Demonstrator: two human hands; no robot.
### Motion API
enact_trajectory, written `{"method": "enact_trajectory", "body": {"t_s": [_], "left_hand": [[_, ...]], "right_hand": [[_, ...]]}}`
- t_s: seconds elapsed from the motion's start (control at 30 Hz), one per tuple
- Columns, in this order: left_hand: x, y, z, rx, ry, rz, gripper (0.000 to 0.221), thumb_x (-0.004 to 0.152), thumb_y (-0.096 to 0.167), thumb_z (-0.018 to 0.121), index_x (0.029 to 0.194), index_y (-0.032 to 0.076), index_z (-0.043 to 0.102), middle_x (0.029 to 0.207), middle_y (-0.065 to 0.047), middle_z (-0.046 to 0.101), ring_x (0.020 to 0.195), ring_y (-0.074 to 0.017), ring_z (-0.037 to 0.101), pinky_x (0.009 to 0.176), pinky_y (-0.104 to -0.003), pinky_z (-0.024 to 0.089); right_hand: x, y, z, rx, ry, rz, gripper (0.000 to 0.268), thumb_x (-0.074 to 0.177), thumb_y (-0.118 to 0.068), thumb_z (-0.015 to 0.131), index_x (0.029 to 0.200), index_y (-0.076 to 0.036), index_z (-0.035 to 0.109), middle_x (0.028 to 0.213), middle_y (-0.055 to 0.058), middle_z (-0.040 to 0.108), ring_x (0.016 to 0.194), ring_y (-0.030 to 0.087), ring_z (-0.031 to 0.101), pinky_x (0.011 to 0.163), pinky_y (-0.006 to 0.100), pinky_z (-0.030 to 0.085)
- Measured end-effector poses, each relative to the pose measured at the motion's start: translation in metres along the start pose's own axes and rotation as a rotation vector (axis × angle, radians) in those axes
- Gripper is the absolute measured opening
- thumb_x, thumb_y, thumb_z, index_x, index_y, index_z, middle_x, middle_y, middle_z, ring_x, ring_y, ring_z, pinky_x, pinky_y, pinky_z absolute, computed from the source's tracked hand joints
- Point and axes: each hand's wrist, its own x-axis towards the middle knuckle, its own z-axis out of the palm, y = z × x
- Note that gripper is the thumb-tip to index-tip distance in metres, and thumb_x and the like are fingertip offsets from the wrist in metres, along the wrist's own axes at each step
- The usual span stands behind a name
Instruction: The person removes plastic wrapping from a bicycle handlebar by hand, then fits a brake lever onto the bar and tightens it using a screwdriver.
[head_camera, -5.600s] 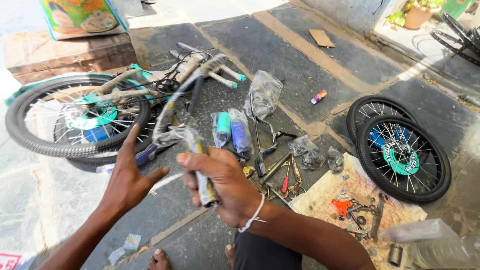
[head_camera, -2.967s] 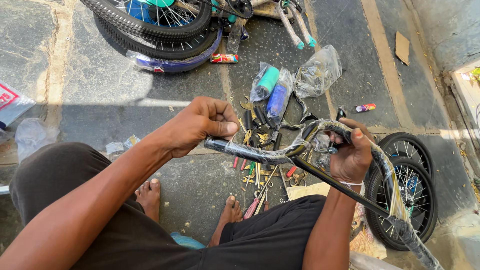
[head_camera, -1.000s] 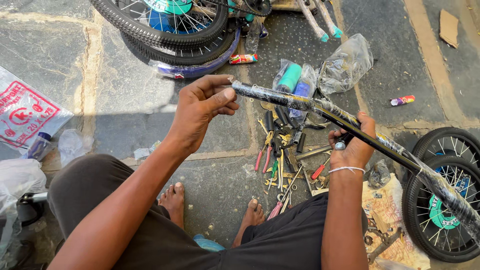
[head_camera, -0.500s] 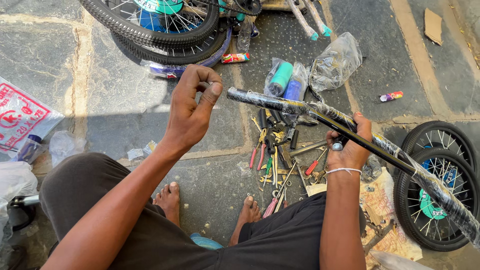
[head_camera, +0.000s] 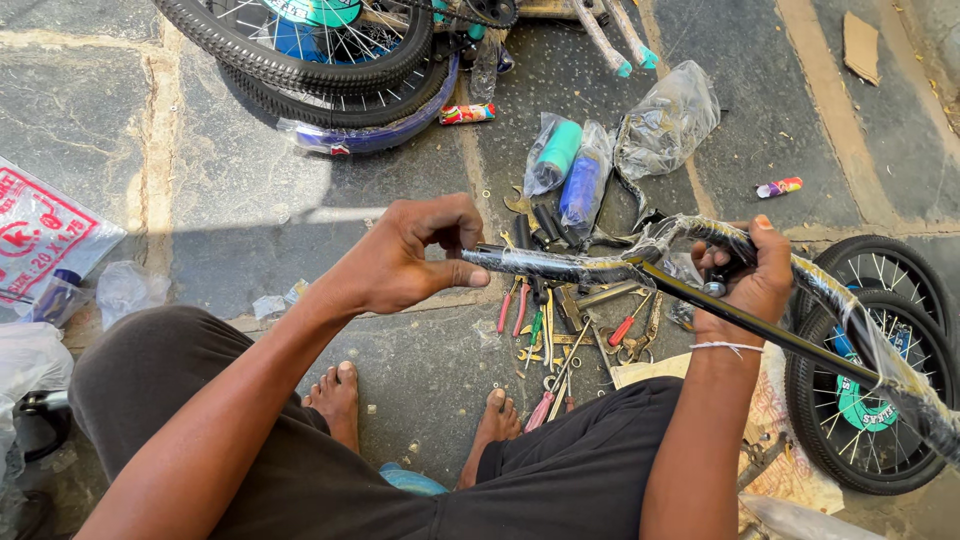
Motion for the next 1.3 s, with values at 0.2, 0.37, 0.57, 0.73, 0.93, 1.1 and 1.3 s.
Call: {"method": "enact_trajectory", "body": {"t_s": [0.2,0.37,0.57,0.73,0.93,1.1,1.3], "left_hand": [[-0.007,0.021,0.011,0.024,-0.030,0.082,0.033,0.085,0.021,0.084,0.093,0.008,0.054,0.081,0.003,0.055,0.075,-0.0089,0.051,0.070,-0.030,0.046],[-0.010,0.029,0.017,0.082,-0.058,0.082,0.033,0.085,0.026,0.086,0.087,0.007,0.058,0.075,0.001,0.053,0.071,-0.0120,0.051,0.064,-0.031,0.044],[-0.012,0.042,0.021,-0.027,-0.050,0.093,0.037,0.082,0.027,0.084,0.090,0.006,0.054,0.078,0.000,0.052,0.070,-0.0121,0.049,0.062,-0.032,0.043],[-0.018,0.043,0.026,-0.067,-0.092,0.125,0.038,0.085,0.026,0.085,0.082,0.007,0.052,0.075,0.001,0.053,0.068,-0.0120,0.051,0.061,-0.033,0.042],[-0.026,0.036,0.030,-0.008,-0.006,0.155,0.050,0.089,0.024,0.088,0.077,0.008,0.043,0.073,-0.001,0.048,0.070,-0.0129,0.049,0.064,-0.034,0.040],[-0.028,0.049,0.016,-0.364,-0.079,0.009,0.030,0.092,0.019,0.076,0.106,0.008,0.051,0.102,-0.005,0.060,0.096,-0.0131,0.063,0.087,-0.031,0.056],[-0.030,0.055,0.015,-0.307,-0.080,0.110,0.027,0.098,0.002,0.071,0.115,0.005,0.050,0.115,-0.010,0.060,0.110,-0.0177,0.066,0.100,-0.036,0.056]], "right_hand": [[-0.001,-0.005,-0.004,-0.009,-0.023,0.079,0.028,0.098,-0.030,0.067,0.083,-0.007,0.062,0.065,0.003,0.054,0.062,0.018,0.054,0.076,0.041,0.056],[-0.004,-0.009,-0.002,-0.062,-0.014,0.106,0.027,0.097,-0.031,0.066,0.084,-0.007,0.063,0.064,0.003,0.053,0.061,0.017,0.054,0.076,0.041,0.057],[0.001,-0.005,-0.006,-0.064,-0.008,0.168,0.024,0.097,-0.030,0.067,0.086,-0.009,0.061,0.066,0.003,0.055,0.061,0.017,0.055,0.065,0.036,0.053],[0.006,0.004,-0.004,-0.088,0.001,0.195,0.015,0.095,-0.019,0.070,0.087,-0.009,0.062,0.076,0.004,0.062,0.063,0.014,0.055,0.059,0.032,0.047],[0.008,0.010,-0.001,-0.072,0.022,0.286,0.012,0.093,-0.018,0.072,0.087,-0.011,0.062,0.075,0.002,0.063,0.059,0.013,0.054,0.056,0.029,0.046],[0.011,0.013,-0.003,-0.061,0.022,0.314,0.012,0.094,-0.018,0.073,0.089,-0.010,0.065,0.075,0.003,0.066,0.058,0.012,0.056,0.053,0.028,0.046],[0.018,0.022,-0.008,-0.063,0.032,0.355,0.014,0.094,-0.018,0.074,0.086,-0.011,0.064,0.074,0.003,0.067,0.056,0.012,0.057,0.052,0.027,0.049]]}}
